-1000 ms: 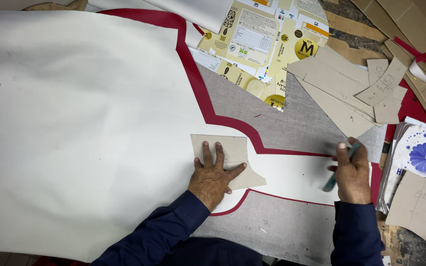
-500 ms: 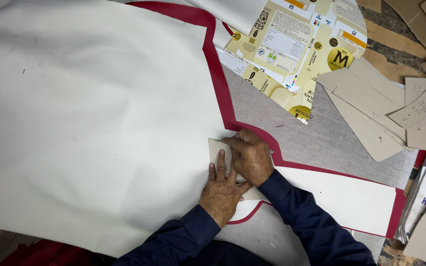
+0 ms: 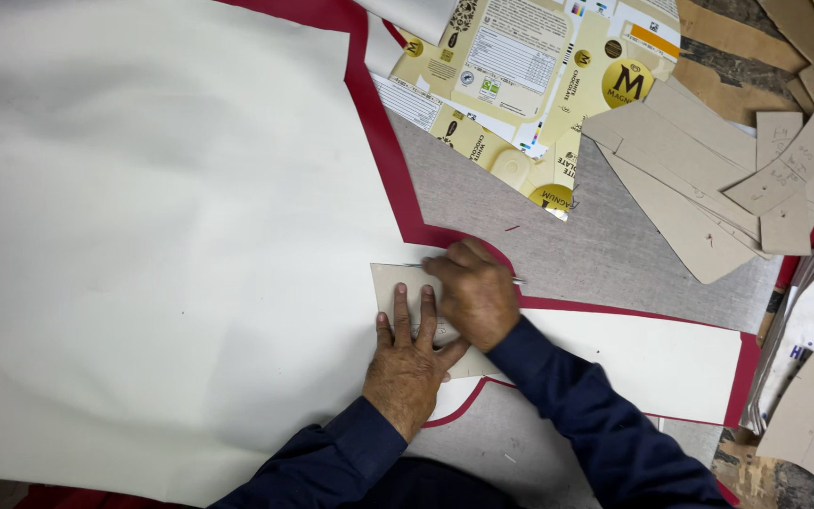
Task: The person unfolds a large white fabric with a red underside, places a cardboard pattern on it, and traces the outline with a pen. They then cut along the traced lines using a pen-like tool, remove the pattern, and repeat the process with a second pattern to cut additional fabric pieces.
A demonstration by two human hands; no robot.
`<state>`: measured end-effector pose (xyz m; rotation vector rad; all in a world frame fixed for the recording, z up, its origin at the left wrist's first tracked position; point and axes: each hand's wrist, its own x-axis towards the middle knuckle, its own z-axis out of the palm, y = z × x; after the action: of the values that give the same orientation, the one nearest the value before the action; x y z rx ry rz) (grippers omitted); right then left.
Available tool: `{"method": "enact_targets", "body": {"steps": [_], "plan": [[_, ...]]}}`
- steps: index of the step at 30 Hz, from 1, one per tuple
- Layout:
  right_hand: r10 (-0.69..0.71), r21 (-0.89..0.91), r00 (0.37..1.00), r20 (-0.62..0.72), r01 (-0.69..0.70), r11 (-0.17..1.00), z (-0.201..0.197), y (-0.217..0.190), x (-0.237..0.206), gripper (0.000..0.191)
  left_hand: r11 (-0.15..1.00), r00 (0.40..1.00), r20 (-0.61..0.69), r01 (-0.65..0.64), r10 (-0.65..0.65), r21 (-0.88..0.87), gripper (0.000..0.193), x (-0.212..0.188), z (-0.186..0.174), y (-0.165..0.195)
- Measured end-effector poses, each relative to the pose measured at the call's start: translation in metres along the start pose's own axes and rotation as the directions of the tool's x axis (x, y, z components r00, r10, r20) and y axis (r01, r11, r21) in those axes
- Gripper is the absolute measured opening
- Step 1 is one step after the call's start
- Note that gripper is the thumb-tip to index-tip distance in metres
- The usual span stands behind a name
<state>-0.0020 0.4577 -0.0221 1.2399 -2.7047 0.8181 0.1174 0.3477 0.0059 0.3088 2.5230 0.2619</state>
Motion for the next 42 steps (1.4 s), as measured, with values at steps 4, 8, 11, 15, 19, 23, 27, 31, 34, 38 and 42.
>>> {"method": "enact_targets", "body": {"steps": [4,8,11,15,19,23,27,31,34,38,42], "plan": [[0.059,-0.141,0.996,-0.065,-0.068,0.988,-0.070,0.066,-0.059,0.028,1.000,0.998,0.067,0.004,-0.003,-0.014,0.075,0.003,-0.017,0.001],[0.246,-0.292,0.960,-0.136,-0.276,0.916,-0.119,0.083,-0.100,0.014,1.000,0.992,0.125,0.017,-0.016,-0.005,0.078,0.005,-0.034,0.004],[0.457,-0.066,0.877,-0.148,-0.470,0.880,-0.106,0.047,-0.103,0.017,0.999,0.991,0.137,0.005,-0.010,0.039,0.082,0.002,-0.041,0.005],[0.611,0.335,0.782,-0.125,-0.546,0.767,-0.039,-0.012,-0.087,0.033,0.994,0.994,0.109,0.014,-0.026,0.108,0.088,0.000,-0.039,0.006],[0.616,0.304,0.758,-0.213,-0.548,0.779,-0.013,-0.019,-0.074,0.033,0.987,0.998,0.056,0.017,-0.026,0.160,0.086,0.004,-0.032,0.010],[0.613,0.261,0.759,-0.219,-0.560,0.786,-0.015,-0.016,-0.068,0.030,0.978,1.000,0.009,0.024,-0.027,0.205,0.081,0.009,-0.024,0.014],[0.612,0.253,0.774,-0.161,-0.567,0.784,-0.019,-0.020,-0.066,0.029,0.976,0.999,-0.025,0.040,-0.036,0.212,0.084,0.012,-0.018,0.015],[0.670,0.285,0.741,-0.047,-0.633,0.720,-0.024,-0.026,-0.078,0.029,0.972,0.999,-0.021,0.039,-0.035,0.231,0.083,0.014,-0.015,0.015],[0.647,0.265,0.761,0.035,-0.632,0.729,-0.033,-0.028,-0.093,0.032,0.969,0.999,-0.020,0.054,-0.051,0.240,0.084,0.015,-0.013,0.017],[0.576,0.221,0.811,0.099,-0.583,0.782,-0.047,-0.024,-0.106,0.028,0.965,0.998,-0.039,0.067,-0.059,0.254,0.088,0.016,-0.011,0.021],[0.495,0.205,0.849,0.185,-0.526,0.825,-0.061,-0.016,-0.115,0.027,0.966,0.997,-0.022,0.077,-0.074,0.247,0.091,0.018,-0.010,0.025]]}}
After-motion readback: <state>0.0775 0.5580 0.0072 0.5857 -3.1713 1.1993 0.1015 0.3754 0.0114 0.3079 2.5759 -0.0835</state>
